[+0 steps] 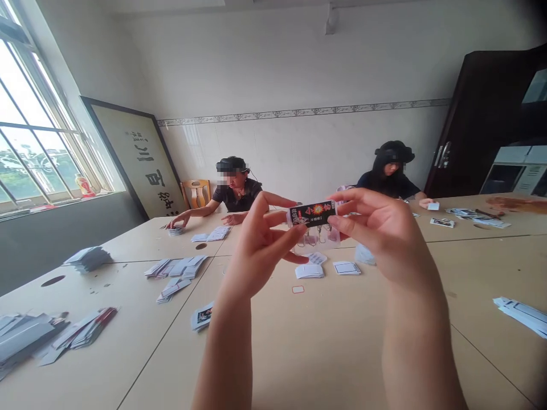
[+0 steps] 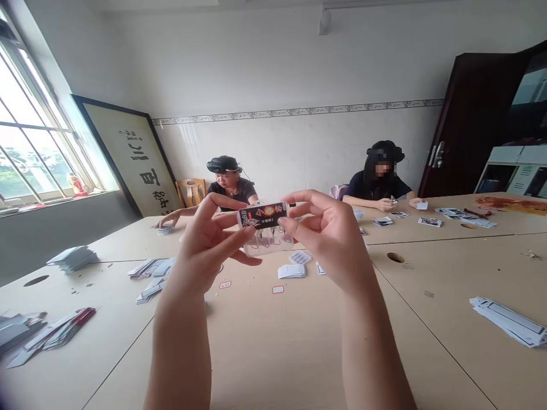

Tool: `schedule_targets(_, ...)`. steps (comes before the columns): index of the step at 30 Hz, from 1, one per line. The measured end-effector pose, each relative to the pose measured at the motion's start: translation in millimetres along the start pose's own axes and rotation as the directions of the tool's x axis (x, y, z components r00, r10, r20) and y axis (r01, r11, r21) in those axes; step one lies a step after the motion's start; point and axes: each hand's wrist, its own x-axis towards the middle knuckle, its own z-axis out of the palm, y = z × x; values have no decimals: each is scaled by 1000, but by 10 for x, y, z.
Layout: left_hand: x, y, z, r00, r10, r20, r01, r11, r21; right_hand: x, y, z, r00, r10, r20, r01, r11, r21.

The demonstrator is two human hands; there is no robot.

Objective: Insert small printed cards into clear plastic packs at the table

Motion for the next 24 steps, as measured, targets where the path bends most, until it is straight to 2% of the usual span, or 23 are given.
schedule_targets(5, 11, -19, -106, 997, -16, 70, 21, 997, -72, 19, 23, -42, 998, 18, 65, -21, 999, 47)
schedule_targets(8, 8, -13, -181, 997, -32, 73, 39, 994, -99, 29, 51, -6, 994, 20, 103, -30, 996, 88)
schedule_targets(16, 40, -38, -381, 991, -30, -128, 31, 1000, 3, 147, 249, 311, 992, 49, 119, -74, 974, 215)
schedule_targets(24, 119, -138, -493, 981, -72, -178, 82, 996, 47, 244, 458, 469, 992, 86, 96, -102, 978, 182)
